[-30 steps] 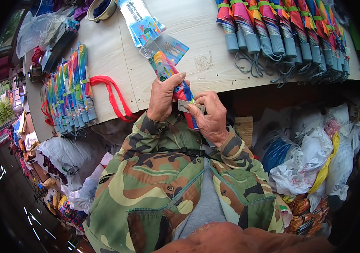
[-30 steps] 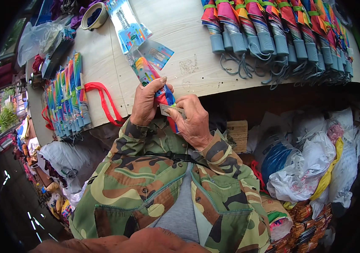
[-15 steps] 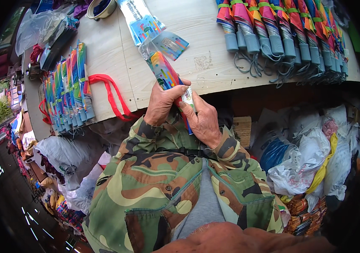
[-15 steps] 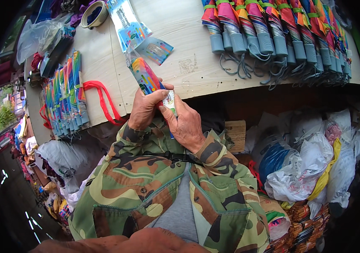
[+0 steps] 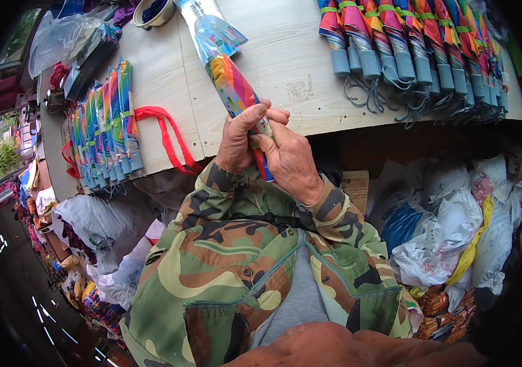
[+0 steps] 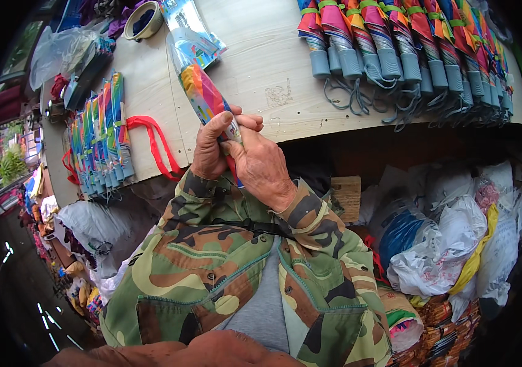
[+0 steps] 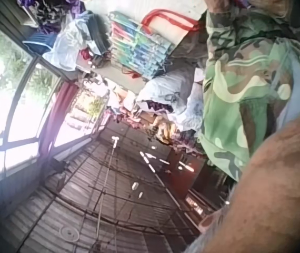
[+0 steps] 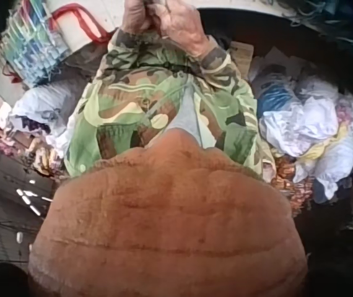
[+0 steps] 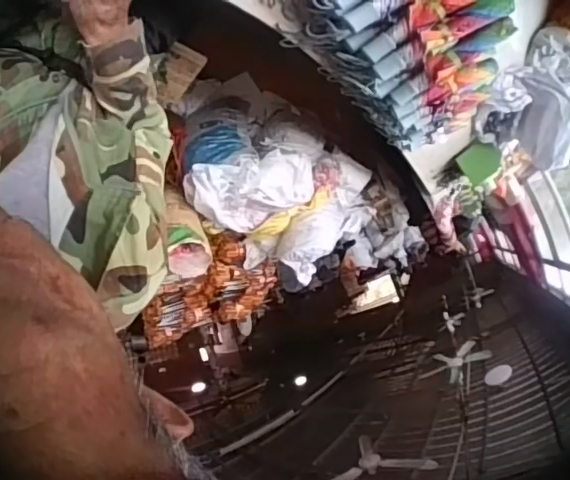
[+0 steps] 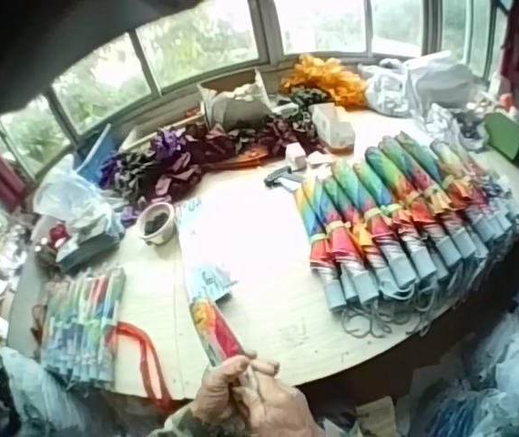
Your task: Placing small colorful umbrellas into plastic bags and attaching labels.
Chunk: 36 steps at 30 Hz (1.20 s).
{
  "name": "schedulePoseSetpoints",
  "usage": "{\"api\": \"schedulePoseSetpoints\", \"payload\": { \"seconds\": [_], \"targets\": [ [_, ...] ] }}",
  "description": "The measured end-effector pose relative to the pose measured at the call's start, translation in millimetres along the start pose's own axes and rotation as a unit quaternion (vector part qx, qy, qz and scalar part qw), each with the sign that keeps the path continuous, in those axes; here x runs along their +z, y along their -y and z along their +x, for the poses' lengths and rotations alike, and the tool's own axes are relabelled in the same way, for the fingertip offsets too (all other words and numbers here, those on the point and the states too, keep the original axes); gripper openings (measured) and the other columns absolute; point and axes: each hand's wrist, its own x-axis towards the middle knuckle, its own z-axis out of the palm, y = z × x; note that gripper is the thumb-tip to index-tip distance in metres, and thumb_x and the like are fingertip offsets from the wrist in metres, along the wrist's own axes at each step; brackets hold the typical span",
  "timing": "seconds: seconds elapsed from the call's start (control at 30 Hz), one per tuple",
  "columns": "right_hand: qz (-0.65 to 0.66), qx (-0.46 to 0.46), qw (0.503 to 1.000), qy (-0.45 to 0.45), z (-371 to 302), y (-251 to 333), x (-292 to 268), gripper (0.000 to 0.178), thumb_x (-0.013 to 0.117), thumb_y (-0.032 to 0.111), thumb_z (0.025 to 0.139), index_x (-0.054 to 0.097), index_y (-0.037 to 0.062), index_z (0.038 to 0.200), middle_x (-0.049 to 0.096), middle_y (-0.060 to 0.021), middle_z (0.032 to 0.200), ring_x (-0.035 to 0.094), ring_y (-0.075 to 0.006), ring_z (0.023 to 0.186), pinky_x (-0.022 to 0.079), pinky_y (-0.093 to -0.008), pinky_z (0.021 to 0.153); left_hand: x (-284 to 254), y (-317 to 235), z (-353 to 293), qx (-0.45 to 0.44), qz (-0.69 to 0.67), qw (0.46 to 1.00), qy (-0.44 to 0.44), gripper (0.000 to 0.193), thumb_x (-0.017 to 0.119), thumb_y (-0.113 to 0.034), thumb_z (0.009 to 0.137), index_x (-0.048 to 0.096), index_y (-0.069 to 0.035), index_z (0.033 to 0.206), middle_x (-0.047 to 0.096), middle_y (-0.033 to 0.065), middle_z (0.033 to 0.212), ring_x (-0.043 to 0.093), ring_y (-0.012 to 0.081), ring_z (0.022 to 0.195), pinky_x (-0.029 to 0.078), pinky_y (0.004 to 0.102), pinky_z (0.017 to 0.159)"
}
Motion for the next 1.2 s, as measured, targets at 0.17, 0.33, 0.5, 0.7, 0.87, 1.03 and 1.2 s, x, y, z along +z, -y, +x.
{"api": "schedulePoseSetpoints", "payload": {
  "seconds": [0.17,0.33,0.5,0.7,0.87,1.03,1.2],
  "targets": [
    [0.006,0.099,0.991,0.085,18,-4,0,0.06,0.068,0.052,0.105,0.062,-0.0065,0.119,0.071,-0.0282,0.087,0.072,-0.0496,0.081,0.057,-0.0536,0.066,-17,-5,8,-0.042,-0.05,0.998,0.005,0.036,0.07,-0.022,0.103,0.059,0.001,0.129,0.078,0.0251,0.115,0.074,0.0331,0.111,0.058,0.0482,0.102],
    [-0.108,-0.021,0.992,0.069,-18,-7,3,0.105,0.072,0.069,0.094,0.042,-0.0107,0.156,0.067,-0.0325,0.129,0.076,-0.0454,0.099,0.063,-0.049,0.078,-27,-24,18,0.009,-0.169,0.985,-0.015,0.032,0.071,-0.018,0.101,0.063,0.0,0.125,0.078,0.0203,0.112,0.074,0.0317,0.106,0.059,0.048,0.103],
    [-0.182,-0.017,0.982,0.048,-41,-4,-7,0.088,0.084,0.054,0.091,0.054,-0.0066,0.148,0.074,-0.0254,0.112,0.078,-0.0394,0.093,0.062,-0.0447,0.073,-44,-38,27,0.044,-0.189,0.98,-0.035,0.034,0.071,-0.02,0.102,0.063,0.002,0.126,0.077,0.0224,0.112,0.076,0.0365,0.101,0.06,0.0551,0.106],
    [-0.071,0.054,0.995,0.043,-17,-10,3,0.071,0.076,0.057,0.098,0.058,-0.0017,0.134,0.076,-0.0221,0.094,0.078,-0.0414,0.08,0.06,-0.046,0.064,-6,11,-15,-0.077,-0.095,0.992,0.015,0.04,0.068,-0.022,0.105,0.056,0.002,0.134,0.073,0.0275,0.127,0.07,0.0413,0.123,0.059,0.0545,0.107],
    [-0.022,0.058,0.997,0.037,-29,6,1,0.096,0.065,0.07,0.101,0.036,-0.0046,0.155,0.076,-0.0235,0.095,0.08,-0.0397,0.083,0.061,-0.0443,0.065,-12,-18,-4,-0.005,-0.219,0.976,0.012,0.048,0.069,-0.036,0.108,0.054,0.001,0.135,0.074,0.0242,0.12,0.073,0.0363,0.112,0.062,0.0505,0.102],
    [-0.006,0.009,0.999,0.039,-19,-6,35,0.116,0.057,0.077,0.1,0.016,-0.0101,0.165,0.072,-0.0338,0.118,0.08,-0.0424,0.094,0.063,-0.0447,0.073,-21,-9,-12,-0.036,-0.104,0.993,-0.038,0.041,0.067,-0.033,0.109,0.057,0.0,0.13,0.075,0.0116,0.095,0.075,0.0202,0.08,0.066,0.0346,0.076],
    [0.047,0.012,0.984,0.17,-12,8,47,0.119,0.064,0.075,0.097,0.018,-0.0109,0.165,0.076,-0.0211,0.105,0.079,-0.0376,0.086,0.062,-0.0412,0.076,-42,-60,-37,0.004,0.026,0.995,-0.099,0.04,0.07,-0.034,0.107,0.062,0.001,0.125,0.075,0.0104,0.09,0.075,0.0185,0.075,0.065,0.0309,0.068]
  ]
}}
